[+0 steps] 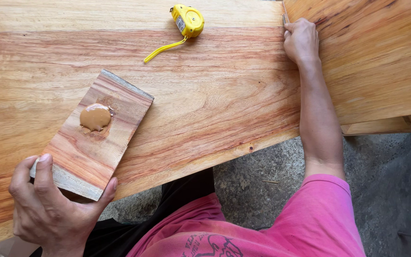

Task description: The person uses a small knife to scoop wood filler from a wooden block and applies it into knots and small holes on a wooden furniture surface. The person repeatedly scoops filler and smooths it into the defects along the edge and face of the wood.

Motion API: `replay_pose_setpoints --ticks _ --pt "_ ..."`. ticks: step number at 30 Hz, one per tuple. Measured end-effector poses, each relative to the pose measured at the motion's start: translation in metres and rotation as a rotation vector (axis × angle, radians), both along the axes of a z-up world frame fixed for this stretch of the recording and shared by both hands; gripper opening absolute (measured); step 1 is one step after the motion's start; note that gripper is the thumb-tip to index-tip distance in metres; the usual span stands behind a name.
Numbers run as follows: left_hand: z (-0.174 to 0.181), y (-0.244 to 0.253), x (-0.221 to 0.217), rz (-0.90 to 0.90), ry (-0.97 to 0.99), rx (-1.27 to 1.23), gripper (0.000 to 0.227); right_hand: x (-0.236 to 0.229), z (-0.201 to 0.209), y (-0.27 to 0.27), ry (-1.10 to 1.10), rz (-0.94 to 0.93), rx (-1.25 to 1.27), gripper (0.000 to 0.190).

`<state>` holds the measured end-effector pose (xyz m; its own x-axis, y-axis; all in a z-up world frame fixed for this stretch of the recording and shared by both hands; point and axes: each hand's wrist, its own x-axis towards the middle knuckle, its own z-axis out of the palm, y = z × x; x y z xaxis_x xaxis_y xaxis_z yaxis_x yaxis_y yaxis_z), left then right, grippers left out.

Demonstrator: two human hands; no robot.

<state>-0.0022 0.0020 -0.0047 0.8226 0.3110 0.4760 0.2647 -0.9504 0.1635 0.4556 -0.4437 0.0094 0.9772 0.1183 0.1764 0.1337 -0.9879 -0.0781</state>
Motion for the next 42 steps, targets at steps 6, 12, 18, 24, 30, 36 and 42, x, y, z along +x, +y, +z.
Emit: replay_pose_setpoints --ticks 6,12,18,24,30,36,42 --pt "-0.002 0.0 -0.001 -0.012 -0.029 -0.002 0.102 -0.001 0.004 -0.011 -0.049 0.119 0.072 0.022" --pt "-0.002 -0.001 0.0 -0.026 -0.064 0.017 0.102 0.008 -0.014 -0.015 -0.189 0.038 -0.084 0.015" --pt "-0.001 -0.001 0.0 -0.026 -0.056 0.012 0.105 0.016 -0.016 -0.014 -0.17 0.051 -0.008 0.019" --pt "0.0 0.0 0.001 -0.013 -0.026 0.003 0.106 0.01 -0.009 -0.01 -0.088 0.006 0.039 0.02" --pt "-0.005 0.0 -0.002 -0.022 -0.037 0.024 0.103 0.005 -0.005 -0.017 -0.081 0.082 0.088 0.021" --pt "-0.004 0.0 -0.001 -0.022 -0.038 0.026 0.103 0.004 0.002 -0.018 -0.191 0.108 -0.022 0.019" --pt "-0.005 0.002 -0.002 -0.024 -0.026 0.04 0.102 0.016 -0.014 -0.011 -0.208 0.097 -0.079 0.017"
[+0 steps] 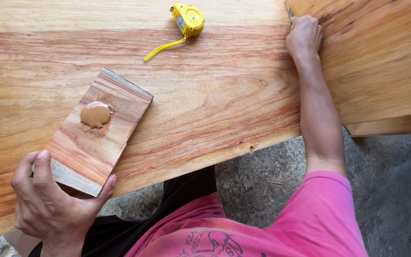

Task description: The person uses a small knife to scoop wood filler from a wooden block and applies it into knots and small holes on a wooden furniture surface. The person repeatedly scoops filler and smooths it into the defects along the edge and face of the wood.

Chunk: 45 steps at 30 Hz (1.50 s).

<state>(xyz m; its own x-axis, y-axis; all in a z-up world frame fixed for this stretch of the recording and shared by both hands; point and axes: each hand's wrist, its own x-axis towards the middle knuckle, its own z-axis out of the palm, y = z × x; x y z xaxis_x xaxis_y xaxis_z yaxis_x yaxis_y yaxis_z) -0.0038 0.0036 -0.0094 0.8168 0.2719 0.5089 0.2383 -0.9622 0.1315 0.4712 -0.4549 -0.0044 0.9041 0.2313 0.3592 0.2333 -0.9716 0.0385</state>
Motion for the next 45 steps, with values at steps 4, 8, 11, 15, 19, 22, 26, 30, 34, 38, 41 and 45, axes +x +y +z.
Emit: replay_pose_setpoints --ticks 4,8,11,15,19,22,26,30,34,38,41,45 --pt "-0.003 0.0 -0.001 -0.008 -0.015 0.007 0.104 -0.006 0.013 -0.003 0.078 0.036 0.102 0.02" --pt "-0.003 0.001 0.001 -0.005 -0.015 0.02 0.105 0.007 0.005 -0.003 0.017 -0.035 -0.093 0.017" --pt "-0.003 0.001 0.0 -0.016 -0.02 0.017 0.105 0.01 0.0 -0.003 0.112 -0.059 0.041 0.015" --pt "-0.002 0.001 0.001 -0.023 -0.032 0.01 0.105 0.006 0.006 -0.019 0.09 -0.071 -0.003 0.011" --pt "0.0 0.0 0.002 -0.018 -0.034 0.007 0.105 0.006 -0.005 -0.019 0.099 -0.119 -0.116 0.013" --pt "0.0 0.001 0.001 -0.018 -0.032 0.001 0.104 -0.006 0.001 -0.013 -0.066 0.079 -0.091 0.016" --pt "0.001 0.0 0.001 -0.011 -0.028 -0.011 0.104 -0.017 0.016 -0.01 0.076 0.029 0.029 0.018" --pt "0.0 0.0 0.002 -0.01 -0.032 -0.013 0.105 -0.01 0.004 -0.008 -0.01 0.011 -0.114 0.015" --pt "-0.002 0.001 -0.001 -0.013 -0.034 -0.007 0.101 -0.01 0.006 -0.016 0.062 0.098 0.058 0.017" --pt "0.001 -0.001 0.002 0.001 -0.04 0.0 0.104 0.0 -0.005 -0.018 0.017 -0.013 -0.105 0.011" --pt "0.002 -0.001 0.002 0.008 -0.035 0.0 0.104 0.006 -0.011 -0.016 0.083 -0.041 -0.062 0.011" --pt "0.004 -0.001 0.004 0.003 -0.039 -0.015 0.104 -0.003 -0.001 -0.007 0.08 0.037 0.018 0.015"
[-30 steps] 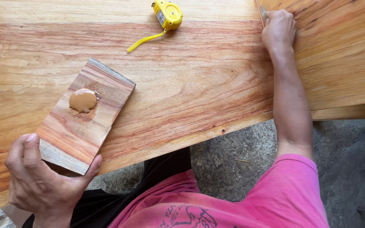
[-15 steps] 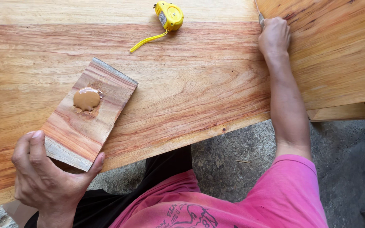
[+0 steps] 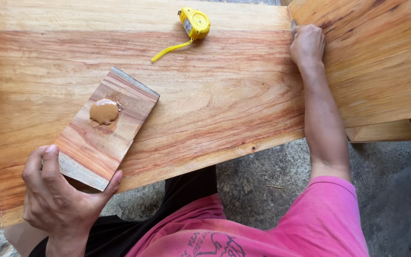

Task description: The person uses a small knife to scoop wood filler from a wooden block and applies it into knots and small holes on a wooden furniture surface. The person repeatedly scoops filler and smooths it into the defects along the edge and face of the wood.

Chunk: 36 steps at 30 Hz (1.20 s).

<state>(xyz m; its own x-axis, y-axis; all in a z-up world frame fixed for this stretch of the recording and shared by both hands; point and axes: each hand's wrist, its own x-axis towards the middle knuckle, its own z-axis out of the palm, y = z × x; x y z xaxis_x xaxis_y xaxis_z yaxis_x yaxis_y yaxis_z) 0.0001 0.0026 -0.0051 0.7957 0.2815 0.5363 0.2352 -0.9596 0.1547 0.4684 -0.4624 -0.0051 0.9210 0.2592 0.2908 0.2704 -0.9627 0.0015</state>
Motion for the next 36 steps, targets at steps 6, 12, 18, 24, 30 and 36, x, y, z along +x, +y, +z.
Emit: replay_pose_setpoints --ticks 6,12,18,24,30,36 --pt "0.002 -0.002 -0.001 0.001 -0.014 0.001 0.104 -0.104 0.042 0.065 0.165 0.278 0.395 0.017" --pt "0.001 -0.004 -0.002 -0.001 -0.014 -0.012 0.103 -0.269 0.071 0.101 0.021 0.611 0.531 0.016" --pt "-0.005 -0.005 -0.006 -0.034 -0.043 -0.019 0.098 -0.347 0.054 0.116 0.135 0.55 1.007 0.018" --pt "-0.007 -0.004 -0.007 -0.025 -0.041 0.001 0.098 -0.376 0.031 0.123 0.287 0.62 1.09 0.017" --pt "-0.003 -0.006 -0.008 -0.017 -0.041 -0.002 0.099 -0.385 0.027 0.127 0.346 0.607 1.072 0.018" --pt "0.003 -0.007 -0.007 -0.015 -0.044 0.006 0.101 -0.397 0.025 0.146 0.389 0.609 1.071 0.019"
